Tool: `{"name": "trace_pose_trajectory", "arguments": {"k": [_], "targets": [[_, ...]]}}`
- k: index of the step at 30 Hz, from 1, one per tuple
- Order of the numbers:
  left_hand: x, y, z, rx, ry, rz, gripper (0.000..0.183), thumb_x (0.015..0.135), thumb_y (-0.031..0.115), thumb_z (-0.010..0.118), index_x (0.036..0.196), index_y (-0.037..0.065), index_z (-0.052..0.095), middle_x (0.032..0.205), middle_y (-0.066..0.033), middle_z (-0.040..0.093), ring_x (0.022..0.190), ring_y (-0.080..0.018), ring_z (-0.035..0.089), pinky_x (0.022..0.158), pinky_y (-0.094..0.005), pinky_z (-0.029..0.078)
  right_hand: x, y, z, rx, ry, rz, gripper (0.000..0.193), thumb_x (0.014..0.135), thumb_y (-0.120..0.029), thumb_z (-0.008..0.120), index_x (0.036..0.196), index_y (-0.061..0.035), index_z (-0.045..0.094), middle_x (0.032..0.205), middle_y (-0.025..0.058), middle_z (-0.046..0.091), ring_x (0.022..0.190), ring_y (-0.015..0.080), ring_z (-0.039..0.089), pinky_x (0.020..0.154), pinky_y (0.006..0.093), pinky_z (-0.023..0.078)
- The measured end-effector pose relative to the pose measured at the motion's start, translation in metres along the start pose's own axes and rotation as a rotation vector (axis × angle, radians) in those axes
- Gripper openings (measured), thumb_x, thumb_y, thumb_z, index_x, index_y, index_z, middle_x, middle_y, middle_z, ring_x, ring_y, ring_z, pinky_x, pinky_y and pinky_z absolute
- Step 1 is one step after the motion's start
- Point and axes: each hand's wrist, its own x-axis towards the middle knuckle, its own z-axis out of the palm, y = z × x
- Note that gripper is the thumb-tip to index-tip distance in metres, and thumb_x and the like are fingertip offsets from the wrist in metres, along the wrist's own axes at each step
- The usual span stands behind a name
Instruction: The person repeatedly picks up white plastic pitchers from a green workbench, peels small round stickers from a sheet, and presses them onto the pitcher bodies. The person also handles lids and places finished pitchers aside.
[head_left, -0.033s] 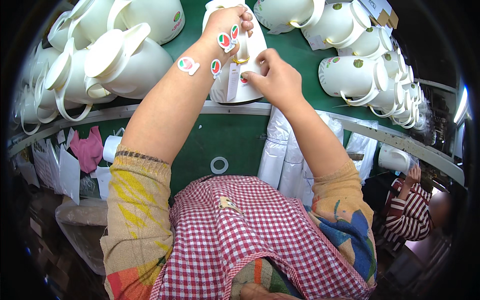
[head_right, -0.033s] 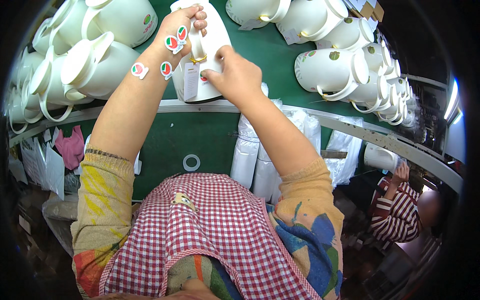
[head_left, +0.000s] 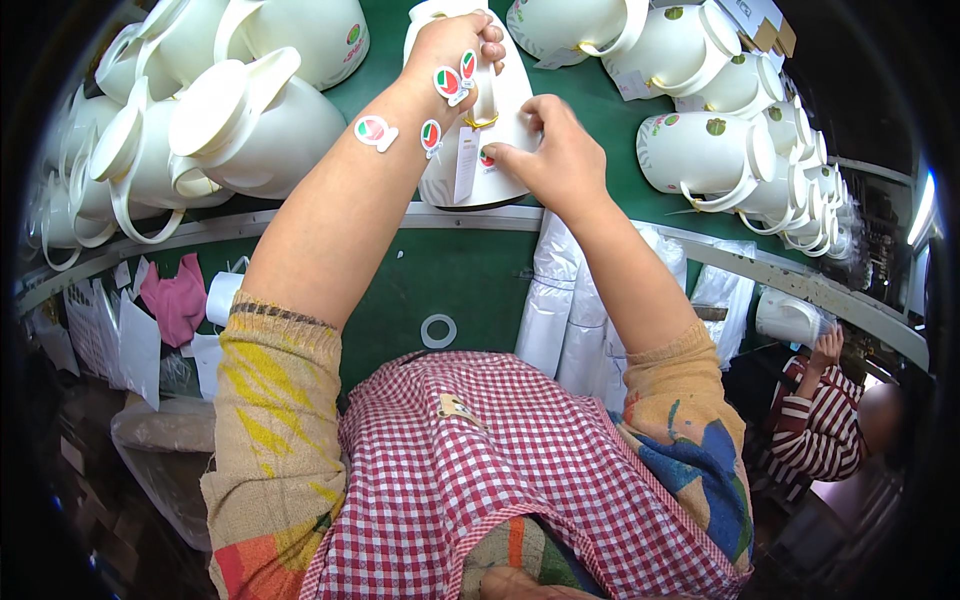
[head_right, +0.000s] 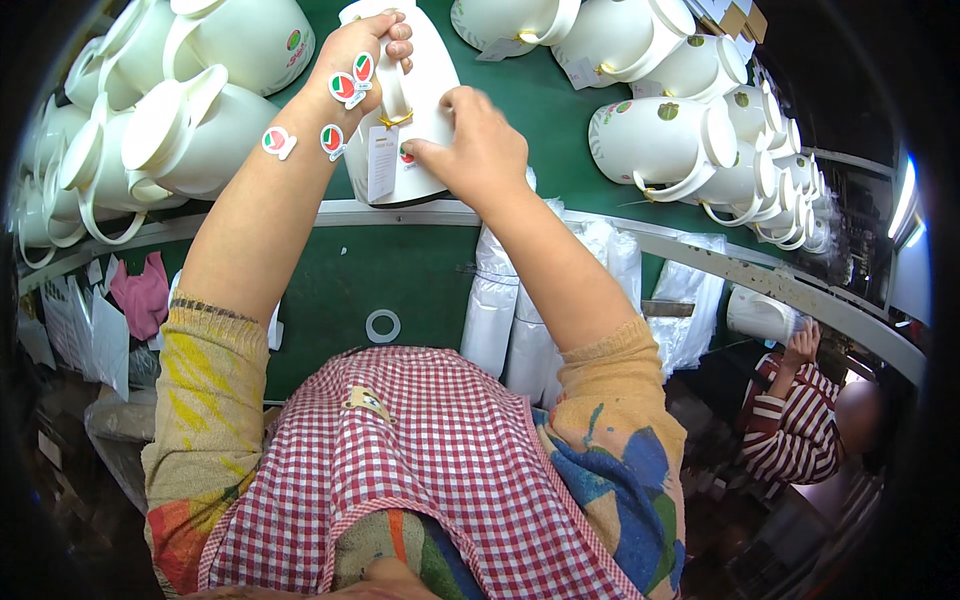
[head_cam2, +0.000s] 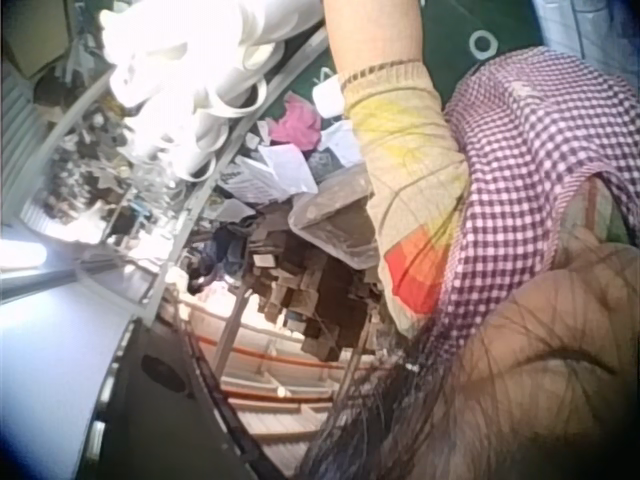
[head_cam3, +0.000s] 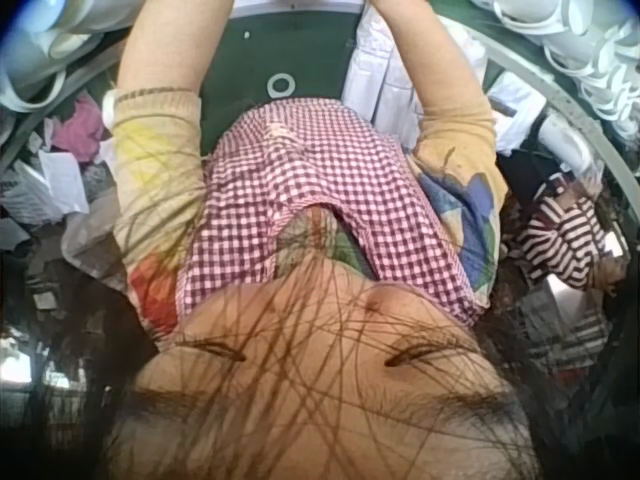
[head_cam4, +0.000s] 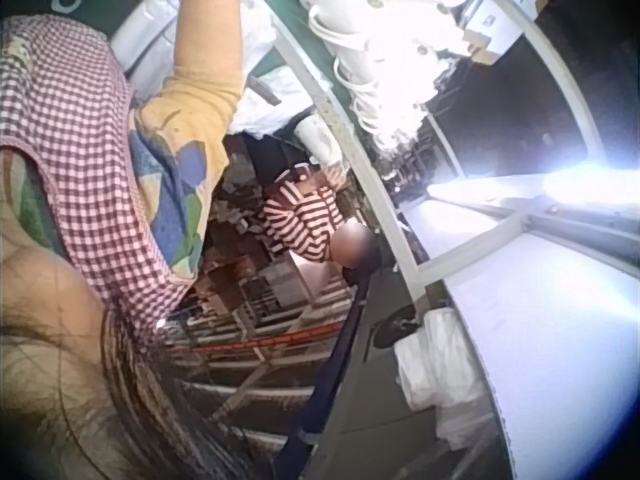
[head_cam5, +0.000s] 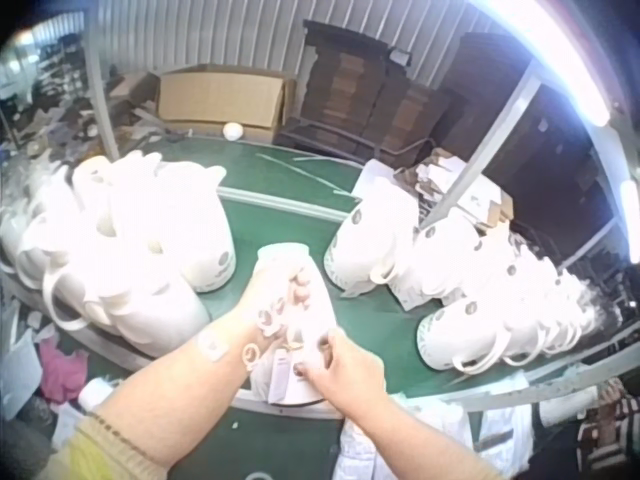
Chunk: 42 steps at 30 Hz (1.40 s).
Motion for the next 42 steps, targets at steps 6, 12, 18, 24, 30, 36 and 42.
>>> {"name": "trace_pose_trajectory", "arguments": {"k": [6, 12, 18, 24, 30, 36, 42], "targets": [[-0.005, 0.011, 0.006, 0.139, -0.050, -0.090, 0.008, 0.093, 0.010, 0.048, 0.088, 0.004, 0.050, 0.071, -0.0019, 0.052, 0.057, -0.0097, 0.048, 0.055, -0.0256, 0.043, -0.017, 0.042, 0.024, 0.135, -0.114, 0.011, 0.112, 0.059, -0.045, 0.080, 0.144, -0.0072, 0.019, 0.147, 0.0238, 0.018, 0.135, 0.0400, 0.021, 0.106, 0.0520, 0.022], [0.031, 0.014, 0.028, 0.343, -0.281, 0.262, 0.013, 0.089, 0.010, 0.057, 0.099, 0.003, 0.054, 0.081, -0.0076, 0.061, 0.074, -0.0172, 0.061, 0.069, -0.0305, 0.050, -0.044, 0.079, -0.002, 0.838, -0.081, 0.233, 0.062, 0.079, -0.017, 0.070, 0.132, -0.0024, 0.043, 0.122, 0.0152, 0.055, 0.107, 0.0226, 0.055, 0.092, 0.0363, 0.043], [0.114, 0.002, -0.005, 0.517, -0.166, 0.490, 0.010, 0.084, -0.003, 0.057, 0.093, -0.002, 0.058, 0.082, -0.0110, 0.066, 0.075, -0.0171, 0.064, 0.070, -0.0297, 0.052, -0.044, 0.062, 0.003, 0.922, -0.161, 0.101, 0.033, 0.083, -0.008, 0.064, 0.115, -0.0010, 0.059, 0.102, 0.0090, 0.066, 0.094, 0.0151, 0.060, 0.083, 0.0299, 0.048], [0.107, -0.004, -0.019, 0.791, -0.007, 0.534, 0.026, 0.081, 0.009, 0.066, 0.104, -0.002, 0.060, 0.097, -0.0122, 0.065, 0.087, -0.0180, 0.061, 0.077, -0.0299, 0.048, 0.024, -0.022, -0.029, 0.629, 0.232, -0.419, 0.024, 0.078, -0.006, 0.065, 0.102, -0.0003, 0.064, 0.101, 0.0120, 0.066, 0.095, 0.0221, 0.062, 0.085, 0.0327, 0.047], [-0.090, -0.008, -0.062, 0.466, -0.072, 0.578, 0.025, 0.088, 0.009, 0.059, 0.111, 0.003, 0.053, 0.114, -0.0096, 0.055, 0.098, -0.0150, 0.053, 0.087, -0.0303, 0.045, 0.088, -0.172, -0.003, 0.222, 0.177, -0.914, 0.055, 0.072, -0.038, 0.073, 0.119, -0.0118, 0.059, 0.123, 0.0157, 0.055, 0.113, 0.0334, 0.051, 0.095, 0.0406, 0.040], [-0.218, 0.097, -0.165, 0.896, 0.529, 0.736, 0.031, 0.085, 0.002, 0.055, 0.116, 0.000, 0.051, 0.105, -0.0093, 0.060, 0.097, -0.0200, 0.059, 0.085, -0.0336, 0.047, 0.112, -0.224, 0.060, -0.106, -0.260, -0.764, 0.073, 0.068, -0.052, 0.068, 0.127, -0.0137, 0.052, 0.130, 0.0155, 0.049, 0.118, 0.0343, 0.047, 0.096, 0.0403, 0.040], [-0.198, 0.131, -0.184, 1.267, 0.392, 0.772, 0.040, 0.083, 0.018, 0.063, 0.118, 0.001, 0.054, 0.113, -0.0158, 0.058, 0.103, -0.0252, 0.056, 0.088, -0.0346, 0.044, 0.099, -0.186, 0.043, 0.112, -0.163, -0.953, 0.067, 0.068, -0.041, 0.064, 0.127, -0.0138, 0.051, 0.126, 0.0155, 0.048, 0.116, 0.0347, 0.045, 0.099, 0.0419, 0.038]]}}
